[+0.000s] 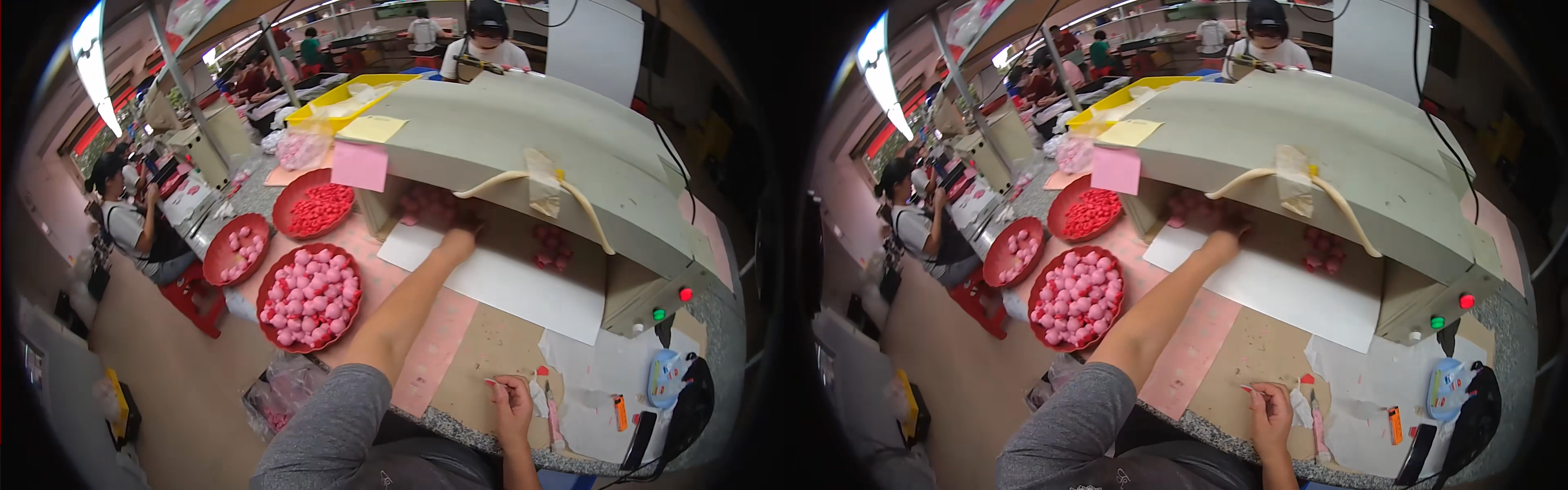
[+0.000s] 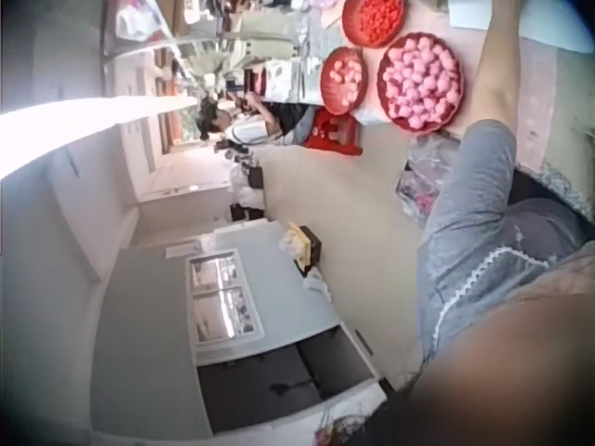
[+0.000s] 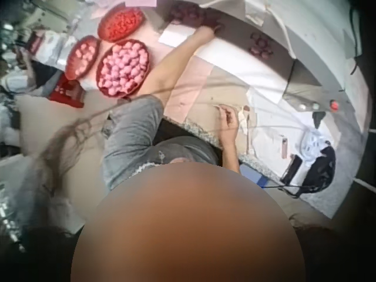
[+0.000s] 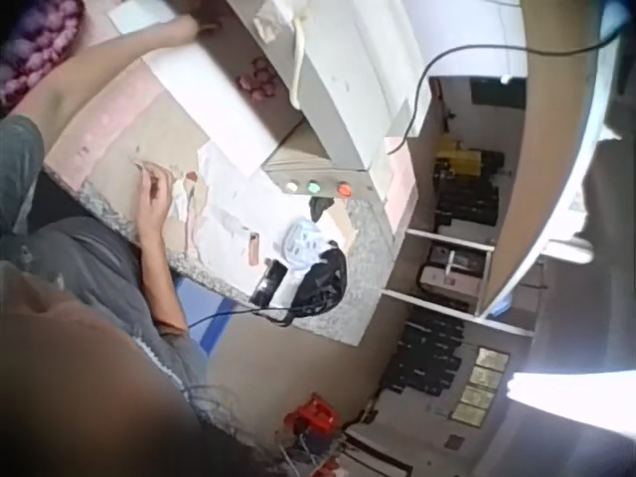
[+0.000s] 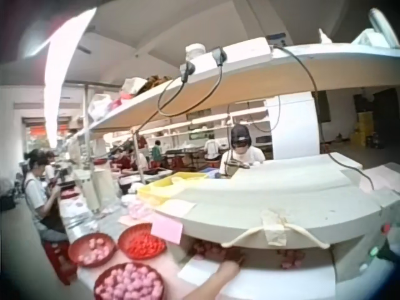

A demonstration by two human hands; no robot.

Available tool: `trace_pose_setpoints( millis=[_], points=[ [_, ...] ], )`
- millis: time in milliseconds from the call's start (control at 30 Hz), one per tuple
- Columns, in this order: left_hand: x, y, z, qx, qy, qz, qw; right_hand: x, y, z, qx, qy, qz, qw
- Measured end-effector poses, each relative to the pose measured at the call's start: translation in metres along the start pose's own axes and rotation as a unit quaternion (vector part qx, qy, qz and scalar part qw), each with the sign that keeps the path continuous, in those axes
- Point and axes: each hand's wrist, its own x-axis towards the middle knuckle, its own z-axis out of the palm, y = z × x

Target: Assembling small pink clay components at a workbench.

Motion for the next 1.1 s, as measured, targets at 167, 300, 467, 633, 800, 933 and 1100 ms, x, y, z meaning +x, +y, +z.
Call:
trace_pose_setpoints(
  millis=[167,300,467,633,800,933,1100],
  points=[
    [-0.033,0.108,-0.05,-0.588,-0.056,-0.366,0.719,0.0,0.0,-0.008,-0.014,0.04,0.021,0.999],
    [-0.114,0.151,-0.099,-0.808,-0.063,-0.302,0.502,0.002,0.002,-0.008,-0.026,0.023,0.019,0.999],
    [-0.187,0.188,-0.123,-0.841,-0.048,-0.318,0.436,0.006,0.006,-0.004,-0.025,0.007,0.011,1.0],
    [-0.222,0.195,-0.119,-0.829,-0.027,-0.344,0.439,0.006,0.002,-0.003,-0.022,0.012,0.007,1.0],
    [-0.231,0.199,-0.119,-0.815,-0.031,-0.367,0.447,0.002,0.004,-0.004,-0.03,0.01,0.002,1.0],
    [-0.233,0.2,-0.118,-0.825,-0.028,-0.357,0.438,0.0,0.005,-0.005,-0.026,0.016,-0.005,1.0],
    [-0.241,0.191,-0.111,-0.841,-0.022,-0.328,0.429,0.0,0.002,-0.004,-0.033,0.01,-0.009,0.999]
  ],
)
